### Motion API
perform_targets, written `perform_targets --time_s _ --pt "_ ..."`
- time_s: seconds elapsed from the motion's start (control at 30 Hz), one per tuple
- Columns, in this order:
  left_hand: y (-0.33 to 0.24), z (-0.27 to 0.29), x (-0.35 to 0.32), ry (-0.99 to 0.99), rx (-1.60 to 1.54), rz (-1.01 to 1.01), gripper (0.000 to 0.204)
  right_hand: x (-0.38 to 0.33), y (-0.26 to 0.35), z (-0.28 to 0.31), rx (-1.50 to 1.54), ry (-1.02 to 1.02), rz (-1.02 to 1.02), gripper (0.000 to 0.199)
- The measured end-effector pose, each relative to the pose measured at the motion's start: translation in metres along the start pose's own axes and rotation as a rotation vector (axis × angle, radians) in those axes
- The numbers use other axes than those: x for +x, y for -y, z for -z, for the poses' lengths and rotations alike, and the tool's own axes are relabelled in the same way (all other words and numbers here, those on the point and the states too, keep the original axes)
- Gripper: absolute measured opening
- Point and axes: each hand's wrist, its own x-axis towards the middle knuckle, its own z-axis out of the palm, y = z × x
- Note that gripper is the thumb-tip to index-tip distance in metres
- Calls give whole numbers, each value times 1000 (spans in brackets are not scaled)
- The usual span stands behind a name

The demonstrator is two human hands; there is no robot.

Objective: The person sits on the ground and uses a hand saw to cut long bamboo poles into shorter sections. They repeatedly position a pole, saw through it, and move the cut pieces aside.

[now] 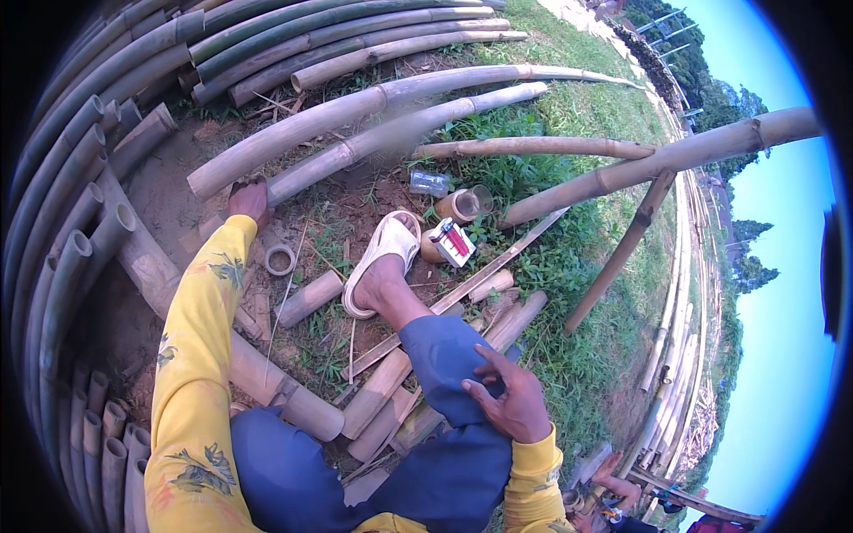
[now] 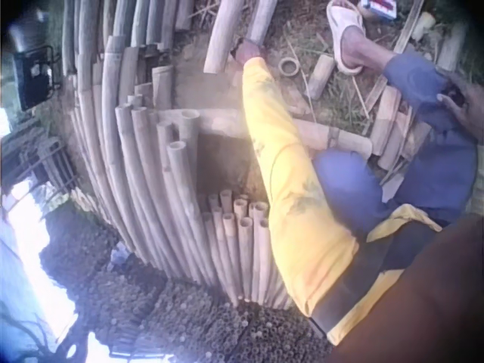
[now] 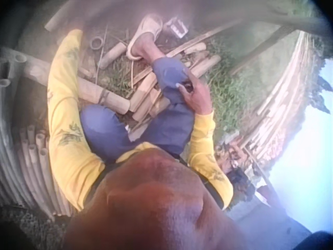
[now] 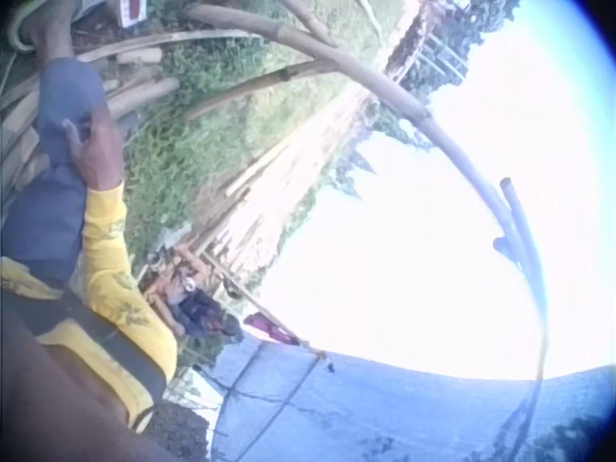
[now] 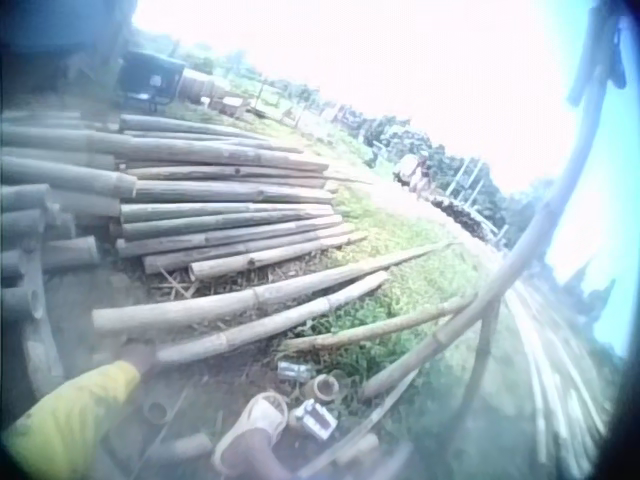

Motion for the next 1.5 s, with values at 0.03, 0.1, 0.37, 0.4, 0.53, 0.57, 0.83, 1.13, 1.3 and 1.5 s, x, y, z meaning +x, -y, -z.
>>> perform_targets --time_s 0.03,0.1,0.37,0.4,0.53,0.57,0.83,1.13,1.3,1.5 --pt "2 2 -5 8 11 -23 71 2 0 1 0 -12 19 59" --pt "-7 19 -30 3 -18 -117 64 -6 -4 -3 19 -14 22 59" --pt "53 160 -197 -207 36 -194 52 5 -1 -5 106 -41 188 62" --pt "64 177 -226 -195 91 -177 51 8 3 -8 204 -29 214 64" --pt "121 234 -349 -262 225 -135 51 82 48 -50 793 128 218 75" --pt "135 244 -378 -242 235 -111 51 104 73 -62 823 189 138 79" --pt "158 245 -555 -207 358 33 53 141 146 -186 1598 623 -374 126" --pt "137 191 -724 -202 236 230 58 56 206 -241 1625 695 -346 92" --pt "129 185 -790 -184 221 353 60 14 230 -267 1650 779 -463 86" --pt "143 172 -854 -244 264 393 69 4 208 -298 1423 933 -189 78"
